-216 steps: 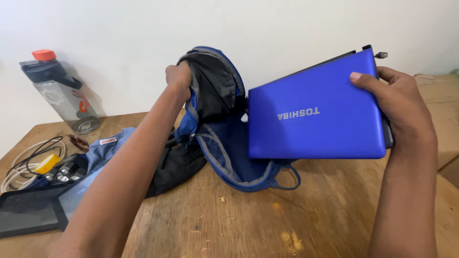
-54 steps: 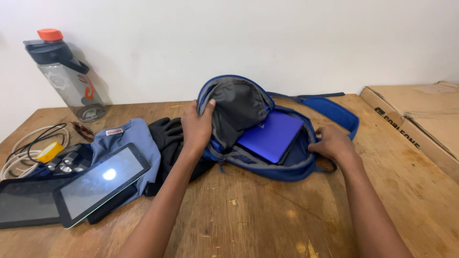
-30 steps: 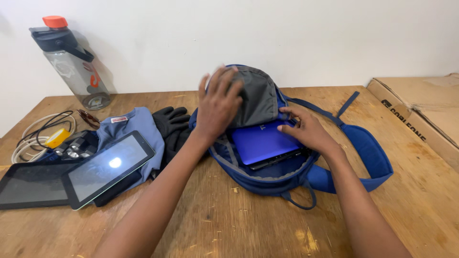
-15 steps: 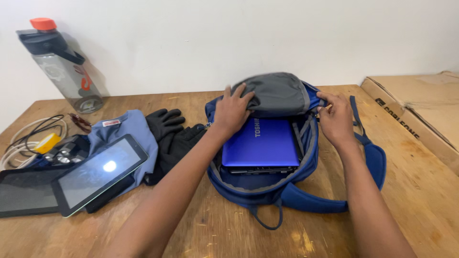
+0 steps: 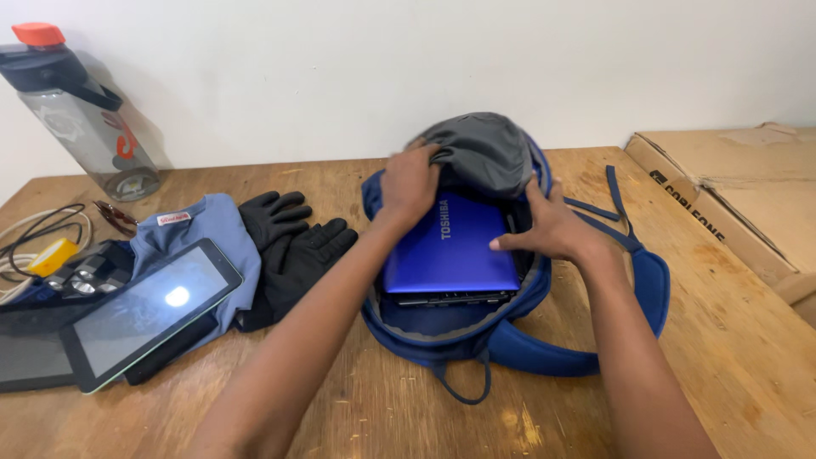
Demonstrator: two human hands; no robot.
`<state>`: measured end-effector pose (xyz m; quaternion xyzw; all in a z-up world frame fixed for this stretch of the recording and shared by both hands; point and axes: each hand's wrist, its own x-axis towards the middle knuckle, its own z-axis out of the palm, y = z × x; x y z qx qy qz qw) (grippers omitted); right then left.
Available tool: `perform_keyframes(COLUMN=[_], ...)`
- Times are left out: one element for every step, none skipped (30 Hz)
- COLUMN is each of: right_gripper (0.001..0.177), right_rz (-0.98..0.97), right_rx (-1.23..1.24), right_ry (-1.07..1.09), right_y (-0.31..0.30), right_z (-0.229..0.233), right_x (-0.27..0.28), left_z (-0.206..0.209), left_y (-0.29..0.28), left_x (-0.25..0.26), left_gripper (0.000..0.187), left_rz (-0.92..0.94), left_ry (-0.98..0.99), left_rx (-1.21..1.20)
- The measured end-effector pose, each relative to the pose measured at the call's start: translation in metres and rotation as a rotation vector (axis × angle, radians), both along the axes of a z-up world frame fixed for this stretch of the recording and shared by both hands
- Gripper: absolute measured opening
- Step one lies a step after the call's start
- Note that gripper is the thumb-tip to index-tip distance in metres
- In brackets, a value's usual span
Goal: The person opens a blue backpack and places a laptop, a tablet, a smartphone, a headlamp, and two charging cables inside. The items are arranged sequentially on a wooden table before being packed into the bag.
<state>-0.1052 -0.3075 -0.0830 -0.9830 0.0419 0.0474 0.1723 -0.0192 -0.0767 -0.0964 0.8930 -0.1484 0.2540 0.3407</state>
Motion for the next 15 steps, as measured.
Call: perform_keyframes(right_gripper=[0.143,0.142,0.141,0.140,0.137,0.134,0.131,0.129,0.127,0.124,0.125,0.126,0.127,0.126,0.126], right_rz=[0.013,0.045,0.078,0.115,0.138,0.164,0.190,0.175,0.160,0.141,0.131,0.123,0.114,0.100,0.085], right_rx=[0.002,0.014,0.026,0.038,0.075,0.114,0.153,0.119,0.085,0.049,0.051,0.055,0.058,0.064,0.070], right_ry=[0.051,0.058,0.064,0.069,0.059,0.049,0.040,0.038,0.035,0.031,0.022,0.012,0.003,-0.005,-0.012], right_y=[0.001,0.002,0.005,0.007,0.007,0.009,0.010,0.011,0.012,0.012,0.012,0.013,0.016,0.017,0.019], right_z=[-0.002,-0.004,-0.007,-0.008,-0.008,-0.009,-0.009,-0.009,-0.009,-0.008,-0.006,-0.005,-0.006,-0.005,-0.005], right_x=[-0.001,-0.002,-0.003,-0.002,-0.002,-0.002,-0.002,-0.002,-0.002,-0.001,-0.001,-0.001,-0.002,-0.003,-0.003], left_z=[-0.006,-0.011,-0.018,-0.026,-0.035,-0.042,-0.048,-0.053,-0.057,-0.057,-0.057,-0.056,-0.055,-0.052,-0.051], left_y=[0.011,0.020,0.028,0.035,0.041,0.049,0.056,0.062,0.068,0.074,0.081,0.087,0.091,0.092,0.094], left_x=[-0.005,-0.010,-0.017,-0.024,-0.034,-0.042,-0.049,-0.054,-0.058,-0.059,-0.060,-0.061,-0.061,-0.058,-0.057], left_gripper=[0.038,0.044,0.051,0.057,0.064,0.072,0.078,0.085,0.091,0.094,0.097,0.101,0.104,0.107,0.111], left_rz=[-0.006,0.065,0.136,0.161,0.186,0.213,0.206,0.193,0.181,0.114,0.048,-0.014,-0.042,-0.069,-0.097], left_ry=[-0.069,-0.172,-0.275,-0.328,-0.382,-0.434,-0.427,-0.418,-0.409,-0.252,-0.096,0.061,0.153,0.240,0.327], left_rx=[0.053,0.218,0.383,0.447,0.512,0.580,0.610,0.641,0.671,0.626,0.578,0.529,0.530,0.527,0.523])
